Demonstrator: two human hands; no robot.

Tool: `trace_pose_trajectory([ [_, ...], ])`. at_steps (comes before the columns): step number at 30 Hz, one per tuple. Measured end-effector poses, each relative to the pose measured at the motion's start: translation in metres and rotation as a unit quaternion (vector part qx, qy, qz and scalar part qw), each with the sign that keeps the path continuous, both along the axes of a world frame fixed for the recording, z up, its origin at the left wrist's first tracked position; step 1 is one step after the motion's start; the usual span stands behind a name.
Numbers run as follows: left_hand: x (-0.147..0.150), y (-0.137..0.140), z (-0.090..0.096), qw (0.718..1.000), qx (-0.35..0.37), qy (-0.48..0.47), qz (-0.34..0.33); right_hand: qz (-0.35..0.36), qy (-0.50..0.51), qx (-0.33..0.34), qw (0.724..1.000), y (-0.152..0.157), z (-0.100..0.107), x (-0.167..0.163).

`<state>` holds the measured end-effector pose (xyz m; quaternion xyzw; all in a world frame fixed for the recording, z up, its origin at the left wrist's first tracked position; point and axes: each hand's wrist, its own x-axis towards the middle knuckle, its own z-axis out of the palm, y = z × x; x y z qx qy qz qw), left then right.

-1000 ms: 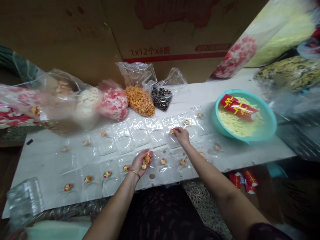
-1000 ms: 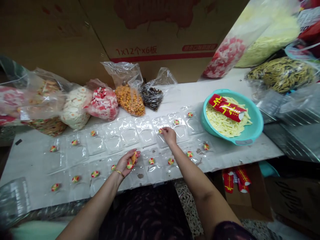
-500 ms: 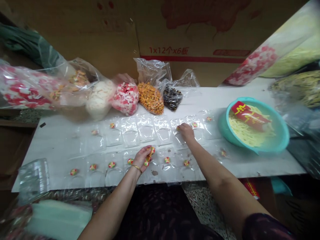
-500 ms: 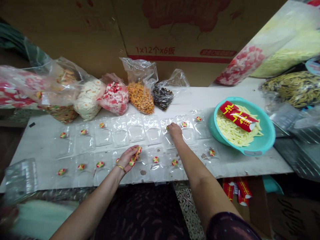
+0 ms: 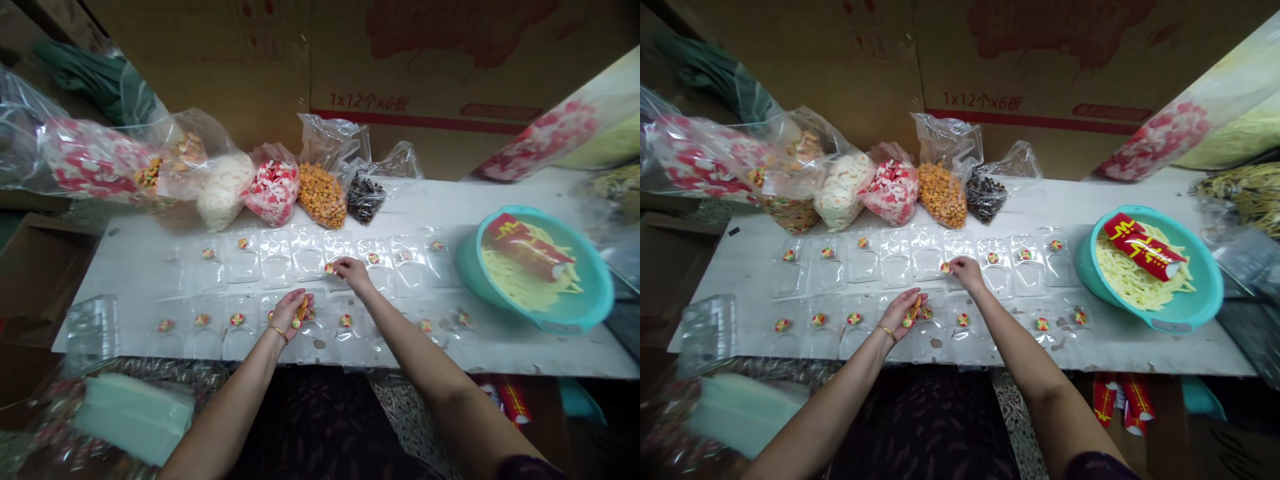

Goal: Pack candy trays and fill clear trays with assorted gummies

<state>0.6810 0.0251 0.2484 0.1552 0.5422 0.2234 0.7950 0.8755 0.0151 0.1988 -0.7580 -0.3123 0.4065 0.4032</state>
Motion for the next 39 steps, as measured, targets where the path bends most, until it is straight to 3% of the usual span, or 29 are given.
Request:
trace_pose_trajectory([
  [3, -0.02, 0.001, 0.002, 1.0, -0.018, -0.001, 0.019, -0.056, -0.091, -0.025, 0.994, 0.028, -0.012, 0.026],
  [6, -0.036, -0.001, 0.003, 0.999, -0.026, -0.018, 0.029, -0.051, -0.16, -0.038, 0.985, 0.045, -0.018, 0.036],
  [10, -0.047, -0.004, 0.001, 0.999, -0.021, -0.021, 0.032, 0.094, -0.349, -0.06, 0.93, 0.044, -0.015, 0.035],
  [13, -0.046, -0.001, 0.001, 0.998, -0.011, -0.041, 0.039, 0.149, -0.393, -0.051, 0.906, 0.038, -0.004, 0.026],
  [16, -0.04, 0.005, 0.003, 0.997, 0.017, -0.073, 0.032, 0.165, -0.326, -0.003, 0.931, 0.031, 0.012, -0.003],
  [18, -0.036, 0.008, 0.003, 0.996, 0.035, -0.079, 0.024, 0.235, -0.185, 0.03, 0.954, 0.024, 0.022, -0.031],
  [20, -0.032, 0.01, 0.004, 0.996, 0.046, -0.069, 0.021, 0.304, -0.038, 0.05, 0.951, 0.016, 0.029, -0.058],
  [22, -0.032, 0.011, 0.004, 0.998, 0.038, -0.05, 0.027, 0.314, 0.025, 0.061, 0.947, 0.009, 0.031, -0.076],
  [25, -0.04, 0.012, 0.002, 0.997, -0.014, -0.048, 0.052, 0.247, 0.006, 0.068, 0.967, 0.011, 0.026, -0.077],
  [28, -0.057, 0.011, -0.001, 0.992, -0.059, -0.082, 0.078, 0.163, -0.132, 0.066, 0.975, 0.033, 0.015, -0.057],
  [31, -0.075, 0.009, -0.003, 0.986, -0.072, -0.107, 0.102, 0.16, -0.299, 0.051, 0.939, 0.067, 0.006, -0.041],
  [34, -0.09, 0.009, -0.002, 0.982, -0.075, -0.113, 0.132, 0.276, -0.44, -0.016, 0.854, 0.093, 0.0, -0.038],
  [36, -0.095, 0.01, -0.001, 0.979, -0.074, -0.117, 0.151, 0.344, -0.488, -0.047, 0.801, 0.101, -0.002, -0.04],
  [39, -0.097, 0.015, 0.002, 0.973, -0.071, -0.132, 0.174, 0.383, -0.518, -0.047, 0.764, 0.1, -0.002, -0.042],
])
